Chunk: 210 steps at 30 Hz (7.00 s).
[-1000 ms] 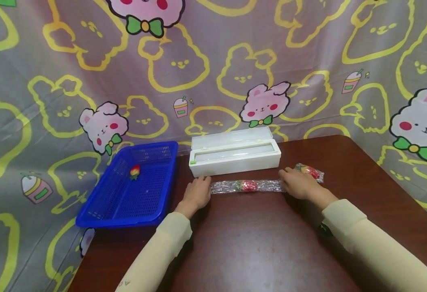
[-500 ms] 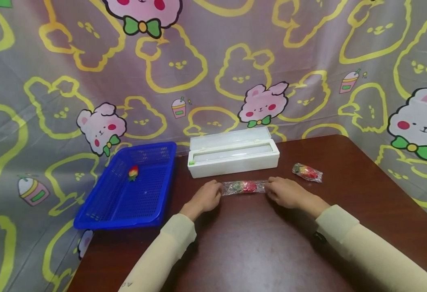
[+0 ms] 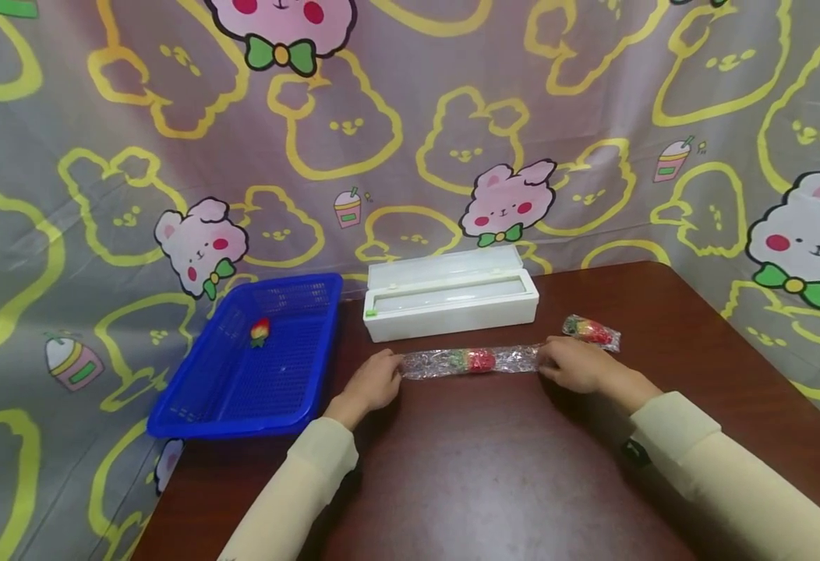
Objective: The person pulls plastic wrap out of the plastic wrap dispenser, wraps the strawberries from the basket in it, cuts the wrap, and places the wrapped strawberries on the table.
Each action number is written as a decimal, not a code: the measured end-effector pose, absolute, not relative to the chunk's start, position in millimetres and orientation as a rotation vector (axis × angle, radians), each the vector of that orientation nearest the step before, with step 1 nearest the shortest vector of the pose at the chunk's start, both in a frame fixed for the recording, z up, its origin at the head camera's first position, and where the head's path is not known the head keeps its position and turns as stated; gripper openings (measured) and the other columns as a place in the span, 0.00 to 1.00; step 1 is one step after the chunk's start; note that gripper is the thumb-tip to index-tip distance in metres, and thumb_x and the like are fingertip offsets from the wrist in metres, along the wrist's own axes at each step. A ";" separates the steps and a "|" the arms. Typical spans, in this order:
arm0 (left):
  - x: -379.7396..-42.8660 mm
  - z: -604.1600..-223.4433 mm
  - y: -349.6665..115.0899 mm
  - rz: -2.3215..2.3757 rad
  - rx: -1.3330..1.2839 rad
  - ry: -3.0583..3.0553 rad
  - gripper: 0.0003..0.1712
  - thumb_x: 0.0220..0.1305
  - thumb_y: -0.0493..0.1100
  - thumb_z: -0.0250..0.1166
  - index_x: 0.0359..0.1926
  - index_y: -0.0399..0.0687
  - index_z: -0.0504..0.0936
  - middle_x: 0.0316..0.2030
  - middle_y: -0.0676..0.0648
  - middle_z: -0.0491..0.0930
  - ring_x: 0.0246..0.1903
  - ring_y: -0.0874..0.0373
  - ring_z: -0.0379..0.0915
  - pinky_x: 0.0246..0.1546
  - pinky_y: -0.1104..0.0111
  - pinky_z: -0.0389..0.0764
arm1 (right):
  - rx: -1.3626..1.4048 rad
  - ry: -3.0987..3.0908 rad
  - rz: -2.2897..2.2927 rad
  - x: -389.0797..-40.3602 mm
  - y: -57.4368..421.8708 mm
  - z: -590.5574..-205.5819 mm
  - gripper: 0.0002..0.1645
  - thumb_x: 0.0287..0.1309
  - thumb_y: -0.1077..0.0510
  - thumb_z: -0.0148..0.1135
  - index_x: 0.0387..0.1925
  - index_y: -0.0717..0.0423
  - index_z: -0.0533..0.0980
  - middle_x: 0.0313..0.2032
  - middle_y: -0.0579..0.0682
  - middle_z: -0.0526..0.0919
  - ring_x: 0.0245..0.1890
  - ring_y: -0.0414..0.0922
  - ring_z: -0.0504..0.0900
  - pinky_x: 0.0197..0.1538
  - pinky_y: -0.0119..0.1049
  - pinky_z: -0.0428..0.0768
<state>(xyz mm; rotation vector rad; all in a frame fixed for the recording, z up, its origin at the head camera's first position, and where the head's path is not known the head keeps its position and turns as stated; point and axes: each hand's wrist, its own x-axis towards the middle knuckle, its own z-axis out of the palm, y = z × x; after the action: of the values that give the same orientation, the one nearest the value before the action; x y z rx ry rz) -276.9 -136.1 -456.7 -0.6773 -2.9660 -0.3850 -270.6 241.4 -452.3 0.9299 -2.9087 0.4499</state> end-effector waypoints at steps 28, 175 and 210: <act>-281.6 -439.8 -91.8 -0.624 -0.721 -2.973 0.22 0.66 0.37 0.65 0.60 0.37 0.78 0.54 0.39 0.78 0.53 0.45 0.77 0.55 0.53 0.79 | 0.931 -2.927 0.156 -310.1 137.9 -450.4 0.18 0.54 0.48 0.77 0.38 0.50 0.78 0.36 0.47 0.79 0.37 0.51 0.82 0.34 0.51 0.80; -247.0 -436.6 -79.1 -2.172 -0.667 -2.552 0.19 0.69 0.40 0.68 0.55 0.36 0.74 0.48 0.40 0.83 0.44 0.54 0.85 0.52 0.45 0.81 | 1.120 -2.549 1.318 -249.7 159.0 -434.6 0.39 0.49 0.66 0.78 0.64 0.61 0.71 0.56 0.55 0.78 0.50 0.50 0.81 0.48 0.43 0.85; -247.7 -439.6 -76.2 -2.348 -0.627 -2.528 0.19 0.68 0.39 0.69 0.55 0.33 0.79 0.49 0.37 0.82 0.45 0.49 0.85 0.55 0.42 0.78 | 1.000 -2.601 1.760 -249.6 164.5 -436.9 0.33 0.56 0.58 0.76 0.62 0.60 0.74 0.55 0.55 0.81 0.50 0.51 0.82 0.52 0.44 0.83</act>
<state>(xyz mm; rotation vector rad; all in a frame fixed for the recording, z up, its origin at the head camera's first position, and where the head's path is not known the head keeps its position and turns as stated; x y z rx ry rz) -247.7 -76.2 -439.6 -0.6265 -2.5280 -2.3479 -249.6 164.5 -436.9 1.0003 -2.6011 1.7599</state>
